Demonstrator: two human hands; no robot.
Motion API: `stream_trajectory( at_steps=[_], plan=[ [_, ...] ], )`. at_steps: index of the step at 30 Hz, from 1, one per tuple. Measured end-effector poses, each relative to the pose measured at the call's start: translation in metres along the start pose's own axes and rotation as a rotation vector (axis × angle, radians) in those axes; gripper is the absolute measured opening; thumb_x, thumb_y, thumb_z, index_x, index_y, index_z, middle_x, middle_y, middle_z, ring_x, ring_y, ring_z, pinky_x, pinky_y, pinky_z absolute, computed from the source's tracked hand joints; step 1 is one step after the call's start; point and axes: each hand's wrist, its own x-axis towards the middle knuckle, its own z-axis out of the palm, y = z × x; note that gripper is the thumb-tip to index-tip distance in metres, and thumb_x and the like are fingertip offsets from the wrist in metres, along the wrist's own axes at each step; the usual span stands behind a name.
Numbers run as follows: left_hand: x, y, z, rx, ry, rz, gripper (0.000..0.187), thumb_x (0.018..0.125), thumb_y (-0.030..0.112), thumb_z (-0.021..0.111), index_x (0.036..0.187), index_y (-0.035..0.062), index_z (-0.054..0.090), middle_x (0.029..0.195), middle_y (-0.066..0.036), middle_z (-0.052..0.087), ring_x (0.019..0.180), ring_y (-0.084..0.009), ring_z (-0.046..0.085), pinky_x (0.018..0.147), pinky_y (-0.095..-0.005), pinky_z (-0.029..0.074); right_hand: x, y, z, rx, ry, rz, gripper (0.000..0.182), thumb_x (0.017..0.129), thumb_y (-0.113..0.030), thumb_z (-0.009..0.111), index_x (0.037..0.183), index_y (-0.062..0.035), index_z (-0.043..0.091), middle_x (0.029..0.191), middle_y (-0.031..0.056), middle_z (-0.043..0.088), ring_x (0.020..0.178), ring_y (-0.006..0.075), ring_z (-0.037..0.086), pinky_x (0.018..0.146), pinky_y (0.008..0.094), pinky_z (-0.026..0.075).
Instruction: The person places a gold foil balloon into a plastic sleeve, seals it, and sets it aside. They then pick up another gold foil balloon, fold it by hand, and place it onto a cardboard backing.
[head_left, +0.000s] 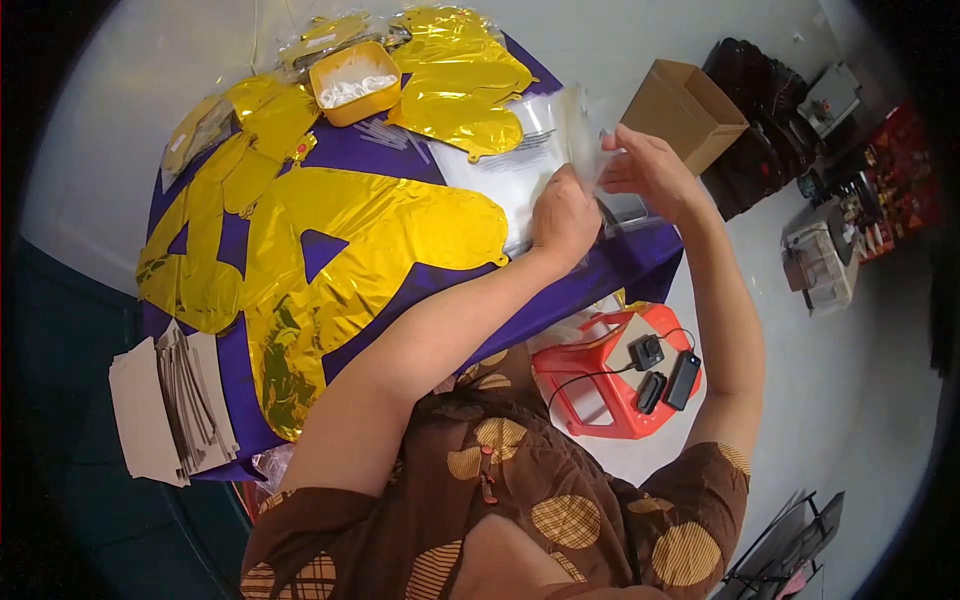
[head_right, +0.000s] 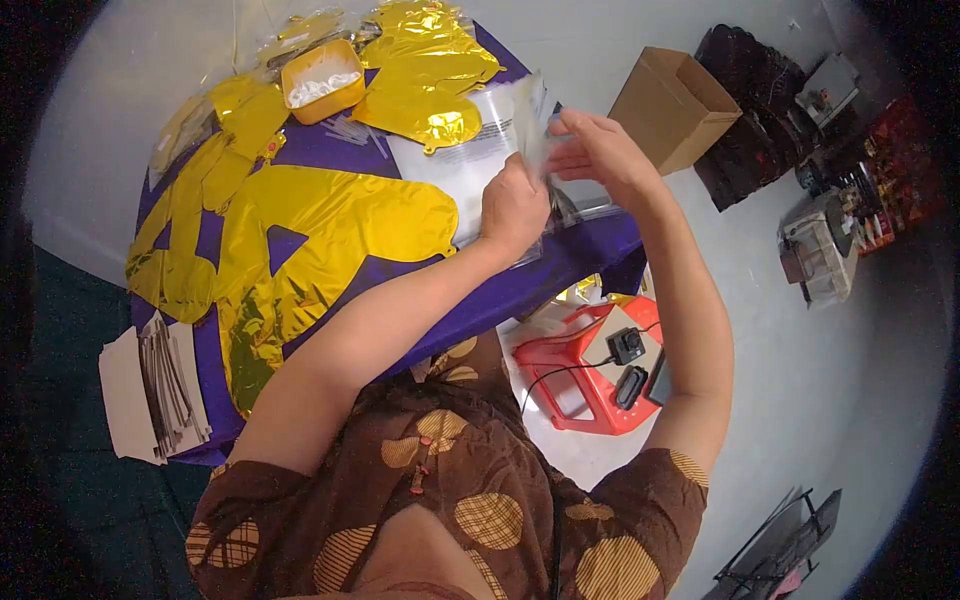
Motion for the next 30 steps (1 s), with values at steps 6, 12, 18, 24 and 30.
stream_trajectory(
  at_steps=[6, 12, 18, 24, 30],
  plan=[
    [0.0, -0.005, 0.005, -0.017, 0.084, 0.074, 0.026, 0.083, 0.007, 0.051, 0.102, -0.01, 0.056, 0.091, -0.035, 0.063, 0.088, -0.0499, 0.062, 0.081, -0.0537, 0.049, 0.016, 0.052, -0.066, -1.02, 0.331, 0.053, 0.039, 0.082, -0.025, 0.058, 0.099, 0.0097, 0.064, 0.078, 0.0225, 0.064, 0.071, 0.0269, 0.066, 0.062, 0.0373, 0.053],
    [-0.002, -0.003, 0.002, -0.022, 0.071, 0.073, 0.037, 0.081, 0.006, 0.051, 0.112, -0.0144, 0.054, 0.097, -0.037, 0.062, 0.093, -0.0492, 0.062, 0.085, -0.0521, 0.049, -0.007, 0.055, -0.063, -0.7, 0.315, 0.115, 0.031, 0.075, -0.023, 0.062, 0.069, 0.0072, 0.062, 0.061, 0.0135, 0.059, 0.049, 0.0219, 0.055, 0.044, 0.0358, 0.041],
    [-0.001, -0.004, 0.002, -0.032, 0.06, 0.075, 0.033, 0.082, 0.005, 0.052, 0.11, -0.0121, 0.053, 0.098, -0.035, 0.061, 0.093, -0.0491, 0.061, 0.085, -0.0517, 0.049, 0.005, 0.058, -0.076, -0.749, 0.225, 0.212, 0.028, 0.072, -0.021, 0.064, 0.082, 0.0059, 0.063, 0.068, 0.0106, 0.061, 0.057, 0.0213, 0.055, 0.049, 0.0349, 0.041],
    [-0.001, -0.005, 0.002, -0.041, 0.048, 0.075, 0.023, 0.084, 0.005, 0.055, 0.103, -0.0078, 0.053, 0.098, -0.033, 0.06, 0.094, -0.048, 0.06, 0.084, -0.0511, 0.048, -0.027, 0.064, -0.071, -1.342, 0.135, -0.089, 0.061, 0.069, -0.016, 0.066, 0.125, 0.0006, 0.051, 0.113, 0.0235, 0.061, 0.106, 0.0407, 0.059, 0.09, 0.0443, 0.049],
    [-0.001, -0.005, 0.001, -0.042, 0.036, 0.075, 0.025, 0.083, 0.004, 0.055, 0.104, -0.0077, 0.052, 0.099, -0.032, 0.06, 0.095, -0.0481, 0.06, 0.085, -0.0504, 0.048, -0.032, 0.077, -0.062, -1.477, 0.224, -0.171, 0.063, 0.072, -0.015, 0.066, 0.131, -0.003, 0.047, 0.123, 0.0218, 0.058, 0.11, 0.0419, 0.057, 0.091, 0.0482, 0.05]
  ],
)
